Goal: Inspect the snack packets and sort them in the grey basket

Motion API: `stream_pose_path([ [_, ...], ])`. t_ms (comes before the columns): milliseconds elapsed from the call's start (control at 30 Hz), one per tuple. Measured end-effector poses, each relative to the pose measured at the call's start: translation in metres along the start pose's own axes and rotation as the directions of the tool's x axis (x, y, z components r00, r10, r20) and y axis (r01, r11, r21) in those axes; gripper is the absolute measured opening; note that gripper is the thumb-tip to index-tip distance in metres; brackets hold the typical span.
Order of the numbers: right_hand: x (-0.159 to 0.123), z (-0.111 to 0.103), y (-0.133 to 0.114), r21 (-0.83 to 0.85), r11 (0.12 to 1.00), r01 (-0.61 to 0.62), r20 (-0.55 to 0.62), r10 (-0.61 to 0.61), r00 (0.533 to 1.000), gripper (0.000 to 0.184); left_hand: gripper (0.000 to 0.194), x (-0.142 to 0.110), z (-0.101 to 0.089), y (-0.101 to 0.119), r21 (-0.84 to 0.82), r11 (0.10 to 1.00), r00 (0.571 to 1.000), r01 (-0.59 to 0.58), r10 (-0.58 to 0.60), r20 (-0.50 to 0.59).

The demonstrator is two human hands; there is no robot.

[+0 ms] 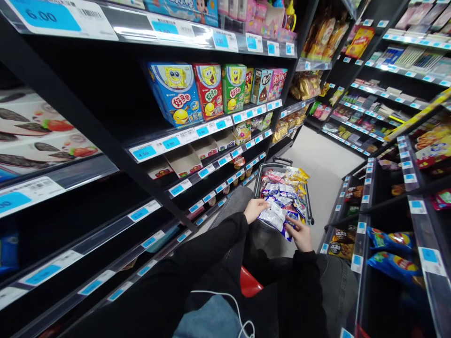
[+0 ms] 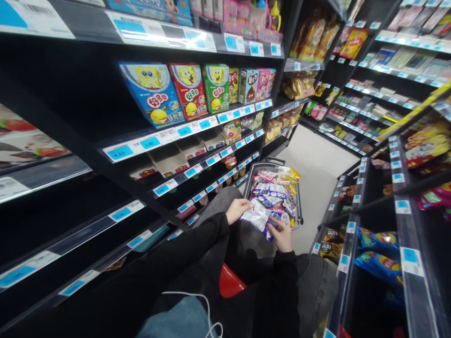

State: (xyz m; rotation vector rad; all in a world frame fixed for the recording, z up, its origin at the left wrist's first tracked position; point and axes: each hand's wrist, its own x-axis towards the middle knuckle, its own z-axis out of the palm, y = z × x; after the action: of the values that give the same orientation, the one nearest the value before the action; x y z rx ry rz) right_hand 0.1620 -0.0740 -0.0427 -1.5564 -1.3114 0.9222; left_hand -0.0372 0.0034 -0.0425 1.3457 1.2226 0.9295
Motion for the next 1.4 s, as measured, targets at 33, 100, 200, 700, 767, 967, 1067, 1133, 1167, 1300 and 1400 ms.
stream_pose_path([
  [33,0.000,0.002,0.000,-0.018,1.000,0.020,-0.043,-0.021,0.999,0.041,0.029,0.000,0.000,0.001,-0.009,1.000,1.000,-0.001,0.001,-0.006],
  [100,0.000,0.005,0.002,-0.067,0.996,0.063,-0.123,-0.071,0.990,0.034,0.028,-0.001,0.000,0.003,-0.027,1.000,1.000,0.003,-0.003,-0.013],
  [200,0.000,0.006,0.003,-0.117,0.989,0.093,-0.170,-0.112,0.979,0.030,0.026,-0.004,-0.001,0.005,-0.050,0.999,1.000,-0.003,0.004,0.011],
  [700,0.004,-0.010,-0.004,-0.079,0.989,0.125,0.024,-0.124,0.992,0.023,0.026,0.001,0.003,-0.001,0.002,0.998,0.972,-0.070,0.067,0.224],
  [767,0.004,-0.011,-0.004,-0.114,0.989,0.099,-0.014,-0.101,0.995,0.025,0.025,0.000,0.008,-0.001,-0.020,0.998,0.979,-0.068,0.070,0.192],
  [967,0.004,-0.007,-0.008,-0.105,0.994,0.024,-0.118,-0.036,0.992,0.029,0.030,-0.003,0.016,0.004,-0.163,0.985,0.987,0.051,-0.024,0.159],
  [1067,0.006,-0.002,-0.013,-0.037,0.999,0.005,-0.145,-0.011,0.989,0.028,0.030,-0.004,0.015,0.008,-0.215,0.969,0.984,0.121,-0.088,0.157],
  [1133,0.008,0.000,-0.015,0.009,1.000,-0.011,-0.138,0.012,0.990,0.029,0.027,-0.005,0.013,0.010,-0.224,0.964,0.985,0.141,-0.114,0.127],
  [1167,0.008,0.000,-0.015,0.027,0.999,-0.017,-0.127,0.020,0.992,0.028,0.025,-0.005,0.012,0.011,-0.232,0.962,0.986,0.148,-0.124,0.114],
  [1300,0.009,0.001,-0.012,0.095,0.995,-0.011,-0.083,0.019,0.996,0.026,0.032,-0.006,0.009,0.013,-0.388,0.904,0.980,0.181,-0.133,0.146],
  [1400,0.007,0.001,-0.008,0.150,0.987,0.062,-0.143,-0.040,0.989,0.027,0.057,-0.007,0.008,0.015,-0.536,0.817,0.969,0.212,-0.105,0.222],
])
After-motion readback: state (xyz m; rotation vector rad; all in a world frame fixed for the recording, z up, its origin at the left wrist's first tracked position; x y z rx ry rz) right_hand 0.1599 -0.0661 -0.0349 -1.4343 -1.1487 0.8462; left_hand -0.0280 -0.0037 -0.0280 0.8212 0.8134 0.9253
